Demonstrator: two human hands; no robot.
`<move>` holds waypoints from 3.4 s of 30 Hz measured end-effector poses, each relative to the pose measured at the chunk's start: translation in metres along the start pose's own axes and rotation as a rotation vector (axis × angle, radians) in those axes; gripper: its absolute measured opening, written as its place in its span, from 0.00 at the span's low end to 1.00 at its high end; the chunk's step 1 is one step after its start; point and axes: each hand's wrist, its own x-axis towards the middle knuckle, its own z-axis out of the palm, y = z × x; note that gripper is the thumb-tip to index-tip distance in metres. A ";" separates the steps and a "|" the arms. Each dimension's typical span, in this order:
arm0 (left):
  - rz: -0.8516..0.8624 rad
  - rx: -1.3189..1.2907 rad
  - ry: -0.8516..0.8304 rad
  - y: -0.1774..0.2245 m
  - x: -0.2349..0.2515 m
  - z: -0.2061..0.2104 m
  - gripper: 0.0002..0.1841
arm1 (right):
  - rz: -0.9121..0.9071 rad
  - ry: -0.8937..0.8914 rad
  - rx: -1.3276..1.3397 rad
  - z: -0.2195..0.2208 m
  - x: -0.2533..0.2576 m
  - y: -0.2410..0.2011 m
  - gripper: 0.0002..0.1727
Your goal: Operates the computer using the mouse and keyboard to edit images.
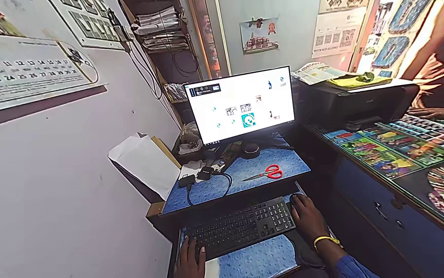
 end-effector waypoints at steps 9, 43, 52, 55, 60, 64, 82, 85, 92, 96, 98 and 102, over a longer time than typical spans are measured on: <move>-0.015 0.009 -0.024 0.003 0.001 -0.003 0.32 | 0.018 -0.032 -0.026 -0.003 0.001 -0.001 0.26; -0.008 0.011 -0.002 0.001 0.000 -0.001 0.31 | 0.028 -0.030 -0.030 -0.003 -0.001 -0.001 0.32; -0.021 0.023 -0.008 0.000 0.000 0.000 0.32 | 0.037 0.014 0.016 0.000 0.000 0.000 0.24; -0.029 0.019 0.007 -0.001 0.001 0.003 0.33 | -0.043 -0.032 0.023 0.003 -0.001 0.003 0.26; -0.029 0.027 0.013 -0.002 0.001 0.004 0.32 | -0.072 -0.059 0.050 0.000 -0.002 0.000 0.27; -0.036 0.031 0.027 0.000 0.000 0.003 0.32 | -0.042 -0.041 0.047 -0.004 -0.003 -0.004 0.26; -0.076 0.089 0.070 -0.002 -0.001 0.008 0.34 | -0.122 0.039 0.080 0.005 -0.003 0.001 0.26; -0.078 0.097 0.070 -0.002 -0.001 0.008 0.35 | -0.128 0.044 0.082 0.009 -0.003 0.004 0.26; -0.071 0.104 0.067 -0.003 -0.002 0.008 0.35 | -0.129 0.041 0.075 0.005 -0.003 0.001 0.26; -0.074 0.099 0.063 -0.002 -0.001 0.007 0.35 | -0.127 0.041 0.072 0.005 -0.003 0.001 0.26; -0.078 0.098 0.067 -0.002 0.000 0.007 0.34 | -0.117 0.034 0.068 0.005 -0.003 0.001 0.27; -0.074 0.089 0.065 -0.001 0.000 0.006 0.34 | -0.124 0.038 0.064 0.003 -0.003 0.000 0.26</move>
